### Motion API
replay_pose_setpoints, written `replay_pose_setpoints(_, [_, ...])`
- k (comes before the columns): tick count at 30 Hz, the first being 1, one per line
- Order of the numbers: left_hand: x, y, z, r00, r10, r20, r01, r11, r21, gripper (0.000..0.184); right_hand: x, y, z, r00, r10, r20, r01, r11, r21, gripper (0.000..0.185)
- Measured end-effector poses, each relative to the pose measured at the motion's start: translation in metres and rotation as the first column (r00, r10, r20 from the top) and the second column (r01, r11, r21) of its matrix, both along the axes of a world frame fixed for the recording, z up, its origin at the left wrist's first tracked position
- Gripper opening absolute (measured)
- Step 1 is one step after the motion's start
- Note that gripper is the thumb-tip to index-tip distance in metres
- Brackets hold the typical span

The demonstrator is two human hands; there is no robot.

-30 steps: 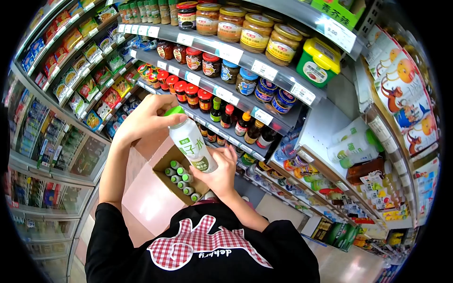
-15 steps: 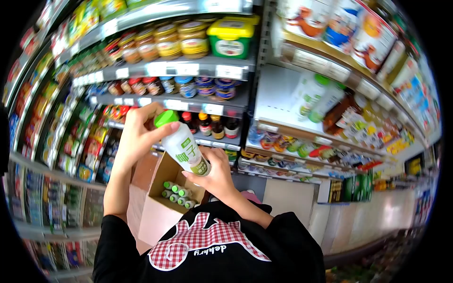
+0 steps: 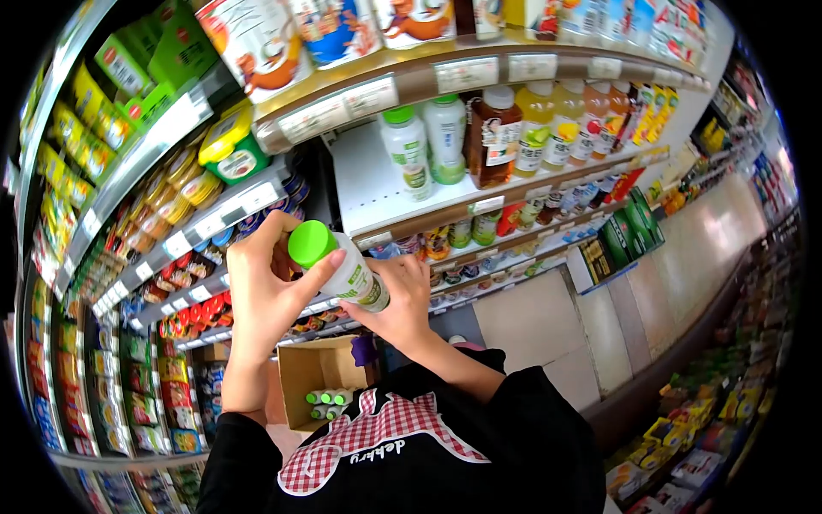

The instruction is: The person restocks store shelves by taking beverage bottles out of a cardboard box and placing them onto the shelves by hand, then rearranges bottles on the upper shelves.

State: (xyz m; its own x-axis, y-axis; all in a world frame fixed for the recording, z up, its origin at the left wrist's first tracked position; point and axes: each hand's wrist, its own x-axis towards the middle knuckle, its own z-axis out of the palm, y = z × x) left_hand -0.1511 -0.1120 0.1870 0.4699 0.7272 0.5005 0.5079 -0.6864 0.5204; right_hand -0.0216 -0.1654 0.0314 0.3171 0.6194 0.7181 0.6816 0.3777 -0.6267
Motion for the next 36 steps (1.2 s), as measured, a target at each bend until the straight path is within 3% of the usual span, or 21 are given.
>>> replay_pose_setpoints(6, [0.046,0.007,-0.001,0.994,-0.105,-0.044,0.104,0.994,-0.014,0.039,0.038,0.002,-0.006,0.991,-0.047,-0.124,0.059,0.994,0.094,0.046])
replay_pose_setpoints(9, [0.054,0.023,-0.011,0.970,-0.191,0.153,0.216,0.962,-0.169,0.033,0.055,0.002,-0.009,0.984,-0.071,-0.160,0.087,0.992,0.091,0.050])
replay_pose_setpoints(10, [0.059,0.031,-0.023,0.936,-0.172,0.306,0.243,0.947,-0.210,0.026,0.060,0.000,-0.009,0.981,-0.074,-0.177,0.092,0.991,0.092,0.049])
replay_pose_setpoints(12, [0.075,0.052,-0.059,0.921,-0.051,0.386,0.144,0.965,-0.218,0.023,0.072,-0.004,-0.008,0.973,-0.106,-0.203,0.123,0.990,0.070,0.049])
replay_pose_setpoints(14, [0.094,0.070,-0.102,0.967,0.071,0.244,-0.031,0.986,-0.163,0.029,0.084,-0.007,-0.010,0.965,-0.118,-0.234,0.139,0.987,0.077,0.049])
replay_pose_setpoints(16, [0.112,0.078,-0.137,0.988,0.138,0.069,-0.130,0.986,-0.099,0.050,0.096,-0.010,-0.016,0.957,-0.142,-0.253,0.162,0.985,0.058,0.048])
replay_pose_setpoints(18, [0.129,0.089,-0.163,0.984,0.176,0.022,-0.177,0.982,0.070,0.057,0.107,-0.014,-0.020,0.952,-0.170,-0.255,0.186,0.982,0.040,0.048])
replay_pose_setpoints(19, [0.135,0.094,-0.171,0.981,0.191,0.010,-0.192,0.980,0.052,0.061,0.111,-0.016,-0.022,0.944,-0.175,-0.281,0.189,0.982,0.021,0.048])
replay_pose_setpoints(22, [0.145,0.105,-0.182,0.973,0.228,-0.013,-0.229,0.969,-0.096,0.060,0.123,-0.017,-0.031,0.935,-0.183,-0.303,0.205,0.978,0.042,0.048])
replay_pose_setpoints(36, [0.156,0.113,-0.169,0.969,0.244,0.037,-0.235,0.956,-0.175,0.044,0.140,-0.014,-0.027,0.958,-0.172,-0.230,0.178,0.984,0.007,0.048])
